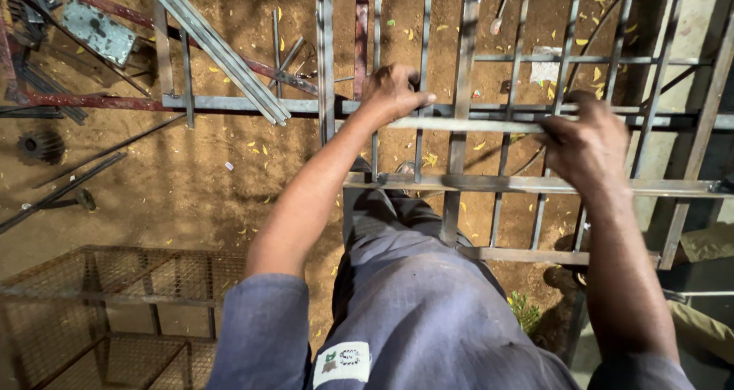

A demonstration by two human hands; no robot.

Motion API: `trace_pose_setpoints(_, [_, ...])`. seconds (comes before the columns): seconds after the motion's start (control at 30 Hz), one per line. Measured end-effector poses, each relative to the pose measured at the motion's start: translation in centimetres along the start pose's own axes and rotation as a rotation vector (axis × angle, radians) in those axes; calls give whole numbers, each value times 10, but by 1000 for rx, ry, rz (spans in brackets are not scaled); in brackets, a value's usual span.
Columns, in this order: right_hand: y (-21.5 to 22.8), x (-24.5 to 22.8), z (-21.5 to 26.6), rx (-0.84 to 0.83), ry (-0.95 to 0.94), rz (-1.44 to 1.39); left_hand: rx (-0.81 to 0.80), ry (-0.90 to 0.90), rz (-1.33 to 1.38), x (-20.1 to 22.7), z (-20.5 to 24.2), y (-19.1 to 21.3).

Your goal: The person constructs a metal structure by positioning small steel rods against a larger rectangular frame, measuring intervals with a tape measure, marking locations with a pencil, and using a welding tool to fuse the joints.

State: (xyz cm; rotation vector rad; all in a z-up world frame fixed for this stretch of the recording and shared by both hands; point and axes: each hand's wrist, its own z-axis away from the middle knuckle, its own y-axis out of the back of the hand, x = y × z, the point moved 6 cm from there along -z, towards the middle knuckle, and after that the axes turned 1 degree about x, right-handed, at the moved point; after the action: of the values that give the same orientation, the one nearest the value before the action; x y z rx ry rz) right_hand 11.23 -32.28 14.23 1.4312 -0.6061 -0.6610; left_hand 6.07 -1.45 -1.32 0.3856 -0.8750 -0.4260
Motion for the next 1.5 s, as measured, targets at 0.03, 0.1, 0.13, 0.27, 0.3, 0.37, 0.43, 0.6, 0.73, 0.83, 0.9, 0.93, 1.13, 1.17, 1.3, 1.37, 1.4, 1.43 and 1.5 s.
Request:
trace_pose_setpoints(0.03, [3, 14, 2, 14, -37, 29, -12, 33, -60, 0, 5, 3])
trace_pose_setpoints(0.1, [7, 41, 3, 34, -82, 88, 112, -80, -30, 12, 9, 14])
trace_pose_setpoints(0.13, [7, 55, 1, 40, -92, 119, 173, -138, -15, 18, 11, 20])
trace_pose_setpoints(0.27, [-2, 98, -25, 197, 19, 200, 63, -82, -108, 18, 17, 22])
trace_pose_setpoints(0.3, [-6, 103, -34, 230, 39, 183, 46, -59, -117, 18, 17, 20])
trace_pose_setpoints(0.37, [-10, 104, -51, 263, 30, 100, 34, -39, -120, 17, 18, 18])
trace_pose_setpoints(0.43, [-5, 87, -71, 326, 47, 99, 47, -47, -106, 17, 19, 18])
trace_pose_setpoints(0.6, [5, 50, -123, 286, -32, 90, 159, -98, -163, 21, 23, 24])
trace_pose_setpoints(0.73, [-3, 42, -146, 378, 0, 44, 247, -171, -151, 25, 29, 29])
trace_pose_setpoints(0.83, [-13, 41, -155, 474, 58, 148, 298, -223, -134, 28, 32, 34])
trace_pose_setpoints(0.9, [-21, 44, -160, 467, 56, 159, 265, -190, -138, 27, 32, 32])
trace_pose_setpoints(0.93, [-22, 48, -162, 441, 50, 119, 248, -174, -141, 26, 33, 32])
trace_pose_setpoints(1.13, [-13, 39, -157, 510, 106, 194, 275, -205, -151, 24, 29, 29])
trace_pose_setpoints(1.17, [-14, 38, -159, 545, 109, 214, 326, -250, -151, 24, 29, 29])
trace_pose_setpoints(1.3, [-25, 41, -169, 659, 98, 261, 271, -209, -152, 16, 19, 17])
trace_pose_setpoints(1.37, [-27, 38, -168, 673, 75, 249, 198, -149, -161, 11, 14, 12])
trace_pose_setpoints(1.4, [-26, 34, -167, 682, 67, 245, 202, -154, -168, 11, 15, 12])
trace_pose_setpoints(1.43, [-24, 30, -167, 699, 66, 248, 207, -158, -176, 11, 15, 12])
trace_pose_setpoints(1.5, [-18, 26, -169, 713, 58, 227, 201, -157, -183, 13, 16, 13])
